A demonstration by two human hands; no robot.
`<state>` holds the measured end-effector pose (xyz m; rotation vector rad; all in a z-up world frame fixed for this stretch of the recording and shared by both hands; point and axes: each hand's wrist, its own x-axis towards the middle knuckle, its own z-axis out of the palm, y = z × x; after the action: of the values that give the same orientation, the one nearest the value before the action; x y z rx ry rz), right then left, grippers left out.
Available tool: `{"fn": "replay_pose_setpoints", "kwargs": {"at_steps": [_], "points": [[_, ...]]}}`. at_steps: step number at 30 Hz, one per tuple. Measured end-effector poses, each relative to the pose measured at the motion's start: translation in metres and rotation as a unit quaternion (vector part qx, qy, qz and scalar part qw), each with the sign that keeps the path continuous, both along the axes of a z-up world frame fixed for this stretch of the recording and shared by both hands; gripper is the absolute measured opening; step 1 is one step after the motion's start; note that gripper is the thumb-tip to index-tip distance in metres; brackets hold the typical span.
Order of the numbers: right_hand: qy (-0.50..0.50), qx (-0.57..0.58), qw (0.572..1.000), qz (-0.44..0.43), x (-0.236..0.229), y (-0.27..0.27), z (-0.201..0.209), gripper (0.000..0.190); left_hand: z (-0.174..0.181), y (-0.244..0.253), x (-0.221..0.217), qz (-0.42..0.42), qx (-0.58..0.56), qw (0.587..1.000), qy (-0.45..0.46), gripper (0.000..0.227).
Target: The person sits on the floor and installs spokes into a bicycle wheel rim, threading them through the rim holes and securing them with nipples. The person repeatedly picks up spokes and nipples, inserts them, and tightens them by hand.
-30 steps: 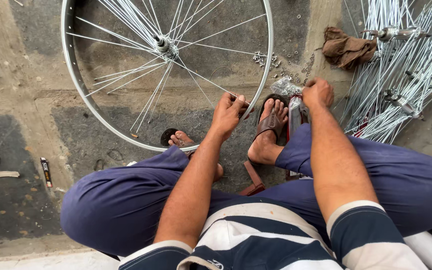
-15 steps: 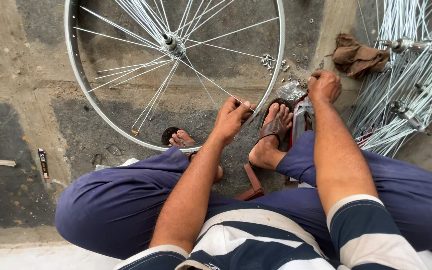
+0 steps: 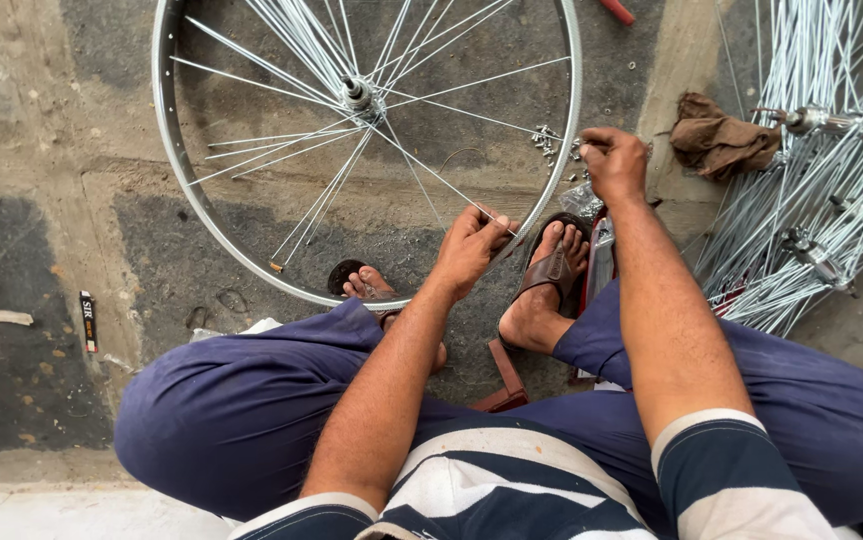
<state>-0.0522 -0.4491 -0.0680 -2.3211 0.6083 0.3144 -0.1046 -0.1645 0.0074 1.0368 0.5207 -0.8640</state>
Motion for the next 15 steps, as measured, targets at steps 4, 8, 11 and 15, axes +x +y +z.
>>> {"fn": "replay_pose_setpoints", "kwargs": {"at_steps": [4,8,11,15], "points": [[-0.035,-0.163,0.984,0.07,0.013,0.012,-0.005,0.008,-0.001,-0.001,-0.001,0.001,0.008,1.0,-0.002,0.019],[0.106,-0.126,0.986,-0.038,0.027,0.012,-0.014,0.023,0.001,-0.002,0.0,-0.007,0.017,1.0,0.0,0.019],[0.114,-0.166,0.979,0.019,0.034,0.014,-0.021,0.01,0.001,-0.001,-0.001,0.002,0.007,1.0,-0.009,0.019],[0.157,-0.15,0.974,-0.066,0.044,0.025,-0.024,0.028,0.0,-0.002,-0.001,0.002,0.013,1.0,-0.02,0.02]]}}
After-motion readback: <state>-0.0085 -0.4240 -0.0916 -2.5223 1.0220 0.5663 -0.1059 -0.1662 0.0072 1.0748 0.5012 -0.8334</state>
